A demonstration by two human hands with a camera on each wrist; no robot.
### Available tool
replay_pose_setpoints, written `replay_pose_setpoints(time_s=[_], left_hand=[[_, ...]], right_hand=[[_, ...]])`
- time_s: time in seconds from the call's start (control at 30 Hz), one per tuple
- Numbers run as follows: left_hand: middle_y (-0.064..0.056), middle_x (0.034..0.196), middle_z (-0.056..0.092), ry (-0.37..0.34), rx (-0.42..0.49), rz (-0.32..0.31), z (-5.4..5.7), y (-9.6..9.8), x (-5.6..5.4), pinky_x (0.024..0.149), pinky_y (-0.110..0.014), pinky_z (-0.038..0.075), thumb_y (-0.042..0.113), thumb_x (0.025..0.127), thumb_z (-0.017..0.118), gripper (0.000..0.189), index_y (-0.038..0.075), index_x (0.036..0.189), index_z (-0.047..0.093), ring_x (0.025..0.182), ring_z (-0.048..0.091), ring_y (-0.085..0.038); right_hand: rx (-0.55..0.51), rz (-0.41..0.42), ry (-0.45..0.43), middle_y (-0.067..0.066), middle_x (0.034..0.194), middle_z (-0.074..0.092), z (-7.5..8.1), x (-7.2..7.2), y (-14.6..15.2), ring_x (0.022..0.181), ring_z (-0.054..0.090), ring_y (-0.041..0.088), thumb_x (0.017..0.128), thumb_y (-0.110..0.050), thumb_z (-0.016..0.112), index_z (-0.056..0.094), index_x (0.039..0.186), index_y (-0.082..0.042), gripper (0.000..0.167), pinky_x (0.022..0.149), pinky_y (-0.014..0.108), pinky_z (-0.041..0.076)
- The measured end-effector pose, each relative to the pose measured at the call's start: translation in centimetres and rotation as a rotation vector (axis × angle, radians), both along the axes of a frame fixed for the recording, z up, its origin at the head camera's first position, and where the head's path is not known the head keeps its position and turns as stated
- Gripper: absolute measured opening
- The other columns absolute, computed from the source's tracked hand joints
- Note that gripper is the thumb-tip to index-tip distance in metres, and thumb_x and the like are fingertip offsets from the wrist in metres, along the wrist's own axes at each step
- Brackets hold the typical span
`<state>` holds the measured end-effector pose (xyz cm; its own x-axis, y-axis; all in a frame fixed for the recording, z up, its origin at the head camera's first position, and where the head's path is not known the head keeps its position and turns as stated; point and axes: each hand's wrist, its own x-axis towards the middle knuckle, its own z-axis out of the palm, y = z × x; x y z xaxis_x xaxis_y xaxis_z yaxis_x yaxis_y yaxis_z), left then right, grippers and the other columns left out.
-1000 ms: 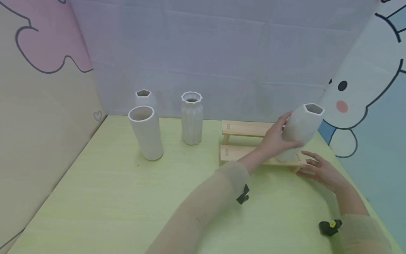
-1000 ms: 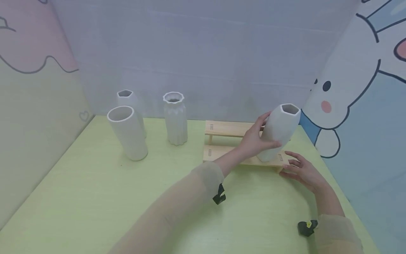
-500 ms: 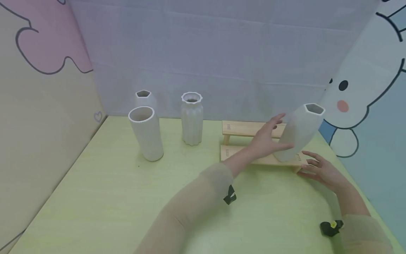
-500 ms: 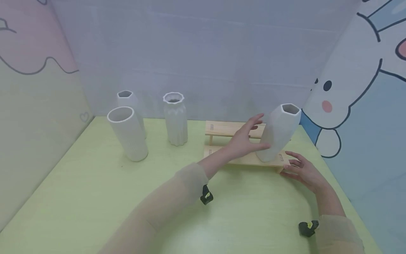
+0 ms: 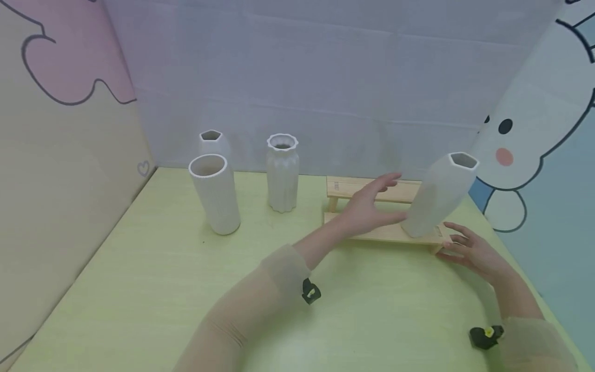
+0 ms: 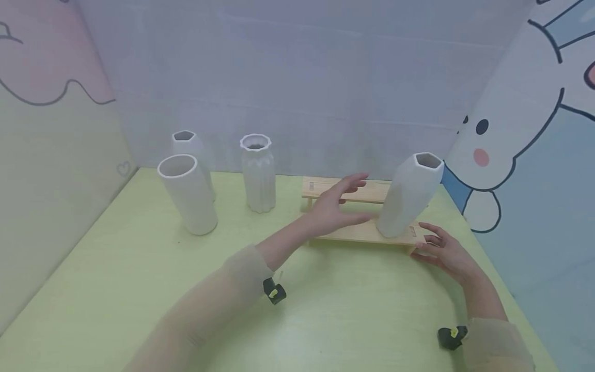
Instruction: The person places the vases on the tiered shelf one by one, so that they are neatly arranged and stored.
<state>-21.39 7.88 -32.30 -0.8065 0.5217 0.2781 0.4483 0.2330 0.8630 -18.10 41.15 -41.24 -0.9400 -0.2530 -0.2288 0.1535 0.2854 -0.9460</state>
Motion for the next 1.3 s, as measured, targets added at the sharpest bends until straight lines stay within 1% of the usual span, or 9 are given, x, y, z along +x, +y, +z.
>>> replay_pose_setpoints(time_s=[0.1, 0.47, 0.63, 0.87, 0.97, 1.07, 1.13, 1.2, 1.3], left_hand=[[0.010, 0.141, 0.045, 0.018, 0.002, -0.009, 0.1, -1.2, 0.3, 0.103, -0.034, 0.039, 0.034, 0.080, 0.076, 0.077, 0.035, 0.144, 0.034, 0.130, 0.040, -0.009], [0.005, 0.137, 0.050, 0.113, -0.044, -0.011, 0.4, -6.8, 1.0, 0.105, -0.033, 0.036, 0.028, 0.083, 0.073, 0.068, 0.026, 0.142, 0.040, 0.129, 0.043, -0.012], [0.001, 0.137, 0.051, 0.115, -0.027, 0.022, 0.4, -9.6, 1.0, 0.104, -0.039, 0.038, 0.027, 0.083, 0.073, 0.066, 0.025, 0.141, 0.040, 0.129, 0.044, -0.015], [0.005, 0.138, 0.050, 0.138, -0.018, 0.086, 0.6, -13.8, 1.4, 0.104, -0.039, 0.038, 0.026, 0.083, 0.073, 0.066, 0.024, 0.141, 0.041, 0.129, 0.041, -0.006], [0.007, 0.138, 0.049, 0.143, -0.021, 0.113, 1.0, -15.5, 1.9, 0.106, -0.038, 0.036, 0.025, 0.083, 0.073, 0.065, 0.025, 0.140, 0.041, 0.130, 0.040, -0.006], [0.008, 0.138, 0.049, 0.160, -0.031, 0.149, 1.3, -17.1, 2.4, 0.107, -0.039, 0.035, 0.025, 0.083, 0.074, 0.065, 0.024, 0.140, 0.042, 0.130, 0.040, -0.008], [0.008, 0.138, 0.049, 0.186, -0.035, 0.174, 1.5, -18.0, 2.8, 0.107, -0.040, 0.035, 0.024, 0.082, 0.074, 0.066, 0.024, 0.139, 0.043, 0.130, 0.040, -0.009], [0.010, 0.138, 0.048, 0.220, -0.046, 0.206, 1.7, -18.9, 3.1, 0.107, -0.041, 0.034, 0.025, 0.081, 0.075, 0.066, 0.026, 0.139, 0.043, 0.131, 0.040, -0.009], [0.014, 0.139, 0.047, 0.275, -0.063, 0.249, 2.0, -20.0, 3.6, 0.108, -0.042, 0.032, 0.025, 0.080, 0.076, 0.068, 0.031, 0.139, 0.042, 0.132, 0.038, -0.008]], right_hand=[[-0.048, 0.007, 0.005, -0.012, 0.114, 0.051, -0.1, 0.0, 0.0, 0.099, 0.063, 0.008, 0.097, -0.009, 0.051, 0.012, 0.149, -0.013, 0.065, 0.084, 0.028, 0.054], [0.025, -0.004, 0.001, -0.009, 0.115, 0.046, 0.1, 0.2, -0.2, 0.099, 0.063, 0.007, 0.097, -0.014, 0.053, 0.007, 0.150, -0.010, 0.071, 0.084, 0.027, 0.053], [0.040, -0.007, 0.011, -0.008, 0.118, 0.044, -0.1, 0.1, -0.1, 0.099, 0.061, 0.003, 0.097, -0.015, 0.053, 0.006, 0.151, -0.010, 0.072, 0.085, 0.027, 0.053], [0.021, 0.005, 0.030, -0.012, 0.116, 0.049, 0.0, 0.1, -0.1, 0.099, 0.061, 0.002, 0.097, -0.013, 0.052, 0.006, 0.151, -0.008, 0.071, 0.084, 0.025, 0.053], [0.059, -0.003, 0.024, 0.007, 0.128, 0.044, 0.1, 0.1, -0.3, 0.099, 0.060, -0.001, 0.098, -0.017, 0.052, 0.005, 0.151, -0.008, 0.072, 0.085, 0.025, 0.053], [0.088, -0.011, 0.010, 0.029, 0.140, 0.027, 0.1, 0.2, -0.3, 0.099, 0.058, -0.004, 0.098, -0.021, 0.052, 0.003, 0.152, -0.010, 0.074, 0.087, 0.026, 0.052], [0.087, -0.013, 0.005, 0.035, 0.144, 0.017, 0.2, 0.2, -0.4, 0.099, 0.057, -0.004, 0.098, -0.021, 0.052, 0.002, 0.152, -0.009, 0.074, 0.087, 0.026, 0.052], [0.085, -0.010, 0.010, 0.033, 0.142, 0.021, 0.2, 0.3, -0.4, 0.099, 0.058, -0.004, 0.098, -0.021, 0.052, 0.002, 0.152, -0.008, 0.074, 0.086, 0.025, 0.052], [0.052, -0.014, 0.012, 0.014, 0.131, 0.042, 0.2, 0.3, -0.4, 0.099, 0.060, 0.000, 0.097, -0.017, 0.053, 0.003, 0.151, -0.006, 0.074, 0.086, 0.025, 0.052]])
